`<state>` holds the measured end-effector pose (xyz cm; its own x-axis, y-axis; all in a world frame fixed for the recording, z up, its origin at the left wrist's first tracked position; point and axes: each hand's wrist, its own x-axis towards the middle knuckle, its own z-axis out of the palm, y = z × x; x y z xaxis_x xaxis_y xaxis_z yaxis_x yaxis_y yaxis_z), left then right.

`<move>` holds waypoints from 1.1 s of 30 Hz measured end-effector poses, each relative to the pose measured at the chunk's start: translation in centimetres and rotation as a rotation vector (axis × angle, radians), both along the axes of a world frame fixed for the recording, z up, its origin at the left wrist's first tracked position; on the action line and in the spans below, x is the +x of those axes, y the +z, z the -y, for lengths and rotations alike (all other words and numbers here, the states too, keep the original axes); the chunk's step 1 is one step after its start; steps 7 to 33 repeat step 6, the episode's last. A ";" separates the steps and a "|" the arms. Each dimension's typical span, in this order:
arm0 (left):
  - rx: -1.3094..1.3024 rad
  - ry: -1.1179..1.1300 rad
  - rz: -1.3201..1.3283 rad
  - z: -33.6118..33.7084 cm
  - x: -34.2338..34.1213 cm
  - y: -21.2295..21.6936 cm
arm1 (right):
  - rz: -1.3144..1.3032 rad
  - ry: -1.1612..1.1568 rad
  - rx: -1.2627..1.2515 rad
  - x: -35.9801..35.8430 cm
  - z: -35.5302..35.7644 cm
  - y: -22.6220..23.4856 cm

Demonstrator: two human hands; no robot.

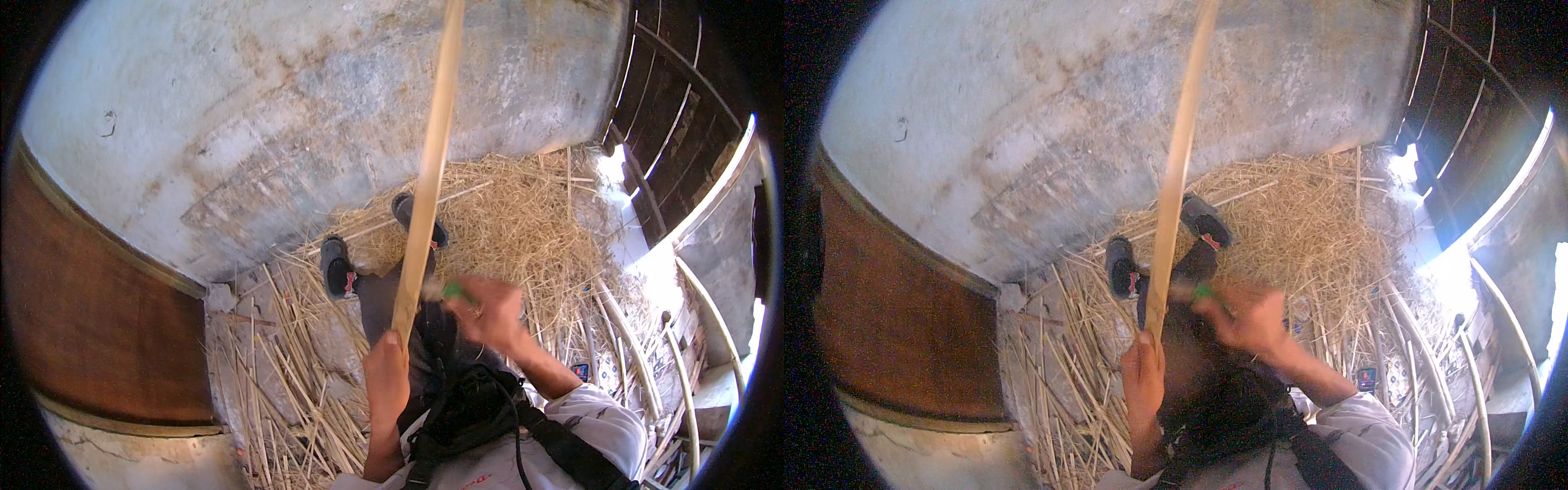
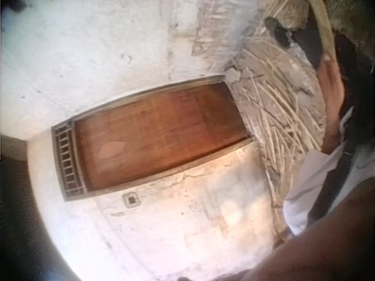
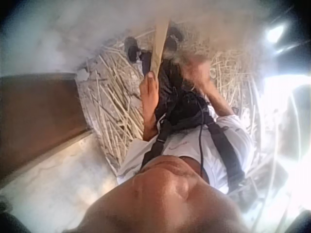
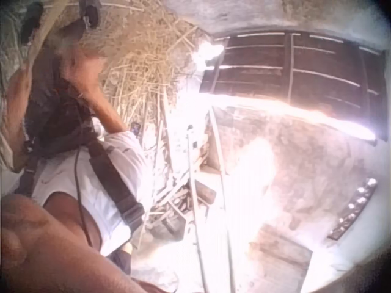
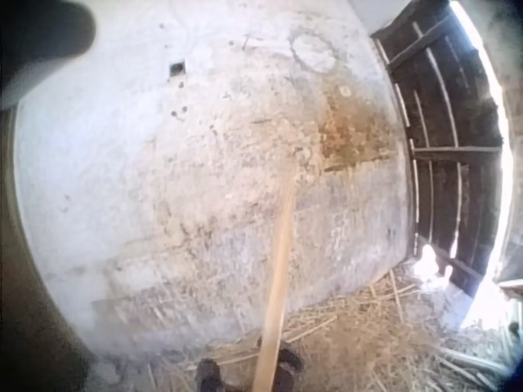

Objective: The person uses a utility knife to shave thin strips of wood from a long piece of lumber. They hold the wood with one hand and pull the blade along the surface repeatedly to smooth or shape it.

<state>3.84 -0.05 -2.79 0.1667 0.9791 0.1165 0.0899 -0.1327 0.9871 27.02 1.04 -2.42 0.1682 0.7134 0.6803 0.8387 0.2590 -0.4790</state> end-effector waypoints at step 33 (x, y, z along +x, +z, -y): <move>-0.324 -0.085 0.074 2.7 -2.0 -0.6 | -0.421 -0.283 -0.098 8.9 -4.0 1.4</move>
